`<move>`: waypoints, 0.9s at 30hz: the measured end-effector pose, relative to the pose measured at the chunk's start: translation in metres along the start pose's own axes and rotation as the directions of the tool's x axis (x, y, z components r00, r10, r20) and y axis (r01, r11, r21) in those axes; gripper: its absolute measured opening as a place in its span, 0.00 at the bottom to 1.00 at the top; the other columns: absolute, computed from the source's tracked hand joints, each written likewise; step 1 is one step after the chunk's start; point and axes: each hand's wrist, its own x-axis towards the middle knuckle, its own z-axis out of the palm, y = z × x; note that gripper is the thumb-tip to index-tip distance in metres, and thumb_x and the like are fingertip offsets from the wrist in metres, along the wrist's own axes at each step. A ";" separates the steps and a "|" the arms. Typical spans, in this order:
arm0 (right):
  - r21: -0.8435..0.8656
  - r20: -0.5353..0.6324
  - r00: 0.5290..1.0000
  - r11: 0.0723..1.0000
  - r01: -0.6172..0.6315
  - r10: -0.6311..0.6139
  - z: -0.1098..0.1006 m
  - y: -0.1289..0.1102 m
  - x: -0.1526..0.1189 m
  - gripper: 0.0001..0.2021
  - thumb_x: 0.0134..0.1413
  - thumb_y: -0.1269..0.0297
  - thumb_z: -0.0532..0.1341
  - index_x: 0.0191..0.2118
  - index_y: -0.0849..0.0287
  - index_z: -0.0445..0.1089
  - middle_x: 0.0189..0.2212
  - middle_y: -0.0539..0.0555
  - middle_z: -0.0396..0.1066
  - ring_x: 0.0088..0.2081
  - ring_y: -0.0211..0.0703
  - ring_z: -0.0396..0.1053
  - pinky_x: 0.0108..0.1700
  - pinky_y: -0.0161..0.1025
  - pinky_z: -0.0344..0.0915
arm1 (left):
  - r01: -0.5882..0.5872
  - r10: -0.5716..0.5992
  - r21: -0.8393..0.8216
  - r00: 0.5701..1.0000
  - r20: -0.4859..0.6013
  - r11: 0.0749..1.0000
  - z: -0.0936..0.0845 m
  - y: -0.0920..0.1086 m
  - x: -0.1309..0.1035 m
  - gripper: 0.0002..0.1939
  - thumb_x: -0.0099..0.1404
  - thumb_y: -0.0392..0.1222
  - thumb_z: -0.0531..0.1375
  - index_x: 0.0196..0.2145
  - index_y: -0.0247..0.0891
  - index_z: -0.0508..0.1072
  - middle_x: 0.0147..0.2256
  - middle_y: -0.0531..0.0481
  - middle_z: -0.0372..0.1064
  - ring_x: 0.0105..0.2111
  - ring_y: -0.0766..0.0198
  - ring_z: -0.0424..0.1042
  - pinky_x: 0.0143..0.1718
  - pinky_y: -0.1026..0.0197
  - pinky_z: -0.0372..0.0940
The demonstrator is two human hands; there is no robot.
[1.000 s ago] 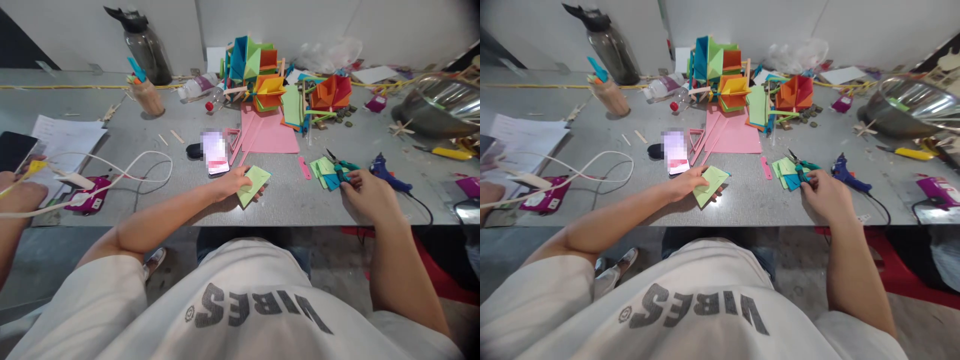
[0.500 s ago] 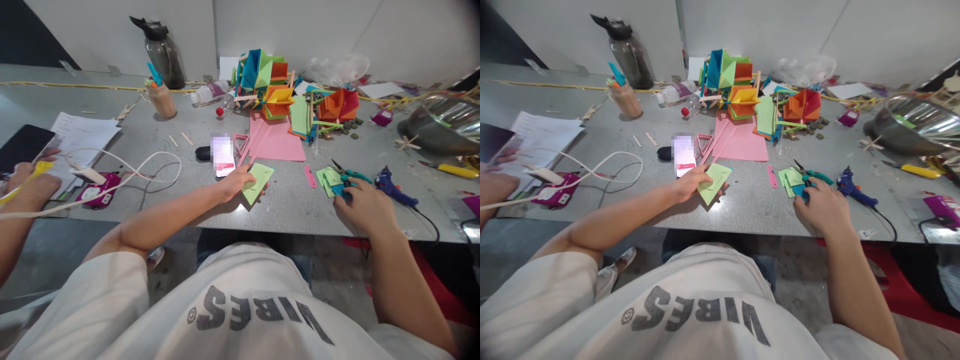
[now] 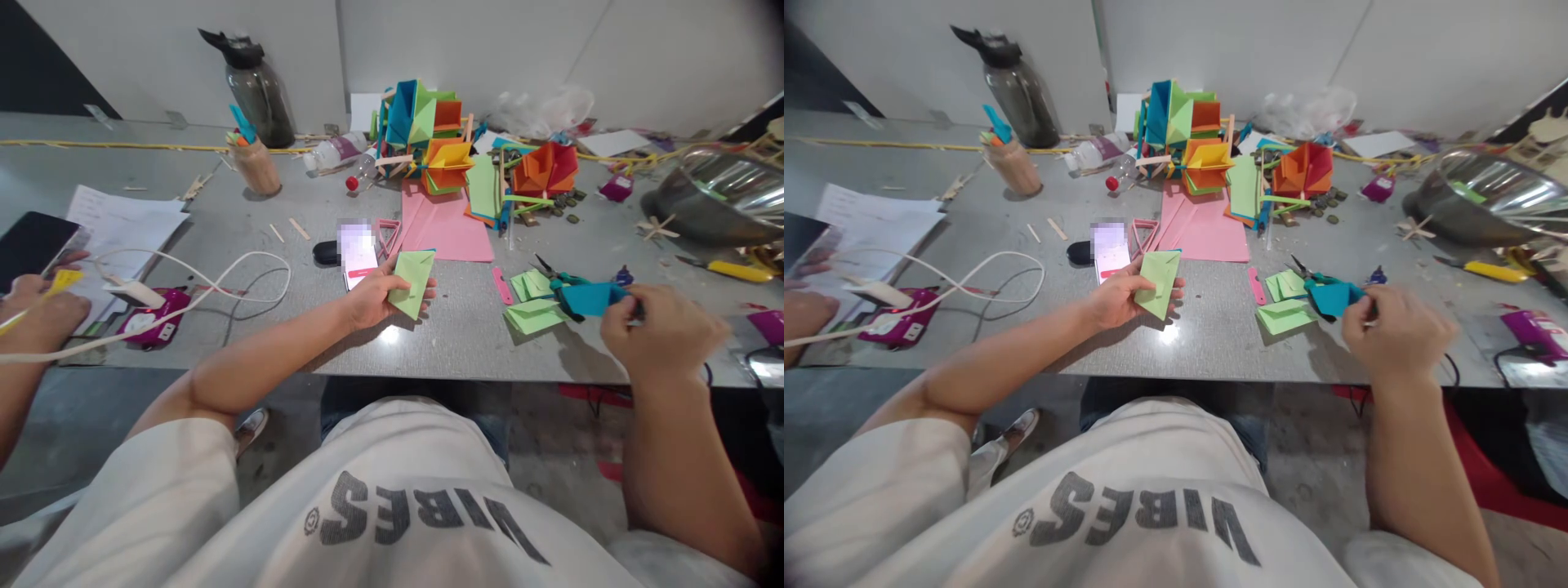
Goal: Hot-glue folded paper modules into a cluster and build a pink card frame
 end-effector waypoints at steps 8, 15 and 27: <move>0.330 -0.431 0.877 0.867 0.373 -0.213 -0.038 -0.074 0.003 0.15 0.74 0.54 0.61 0.55 0.44 0.85 0.54 0.63 0.92 0.55 0.67 0.92 0.59 0.68 0.86 | 0.072 -0.076 -0.111 0.996 -0.037 0.991 -0.001 0.003 0.001 0.36 0.60 0.31 0.67 0.66 0.36 0.78 0.51 0.36 0.87 0.43 0.53 0.83 0.50 0.49 0.78; 0.551 -0.021 0.759 0.626 0.552 -0.651 -0.028 -0.193 0.009 0.12 0.77 0.50 0.65 0.53 0.39 0.88 0.65 0.57 0.89 0.51 0.60 0.92 0.52 0.68 0.87 | 0.079 -0.087 -0.164 0.995 -0.045 0.983 0.002 0.005 -0.001 0.18 0.62 0.30 0.69 0.51 0.35 0.80 0.39 0.47 0.80 0.33 0.62 0.77 0.38 0.58 0.75; 0.573 -0.141 0.571 0.403 0.714 -0.809 0.036 -0.234 -0.016 0.14 0.84 0.53 0.61 0.52 0.40 0.87 0.62 0.53 0.91 0.51 0.51 0.91 0.45 0.53 0.83 | 0.005 -0.015 -0.160 0.998 -0.057 0.987 0.002 -0.009 0.006 0.26 0.81 0.61 0.74 0.36 0.36 0.79 0.30 0.53 0.72 0.27 0.68 0.71 0.29 0.66 0.68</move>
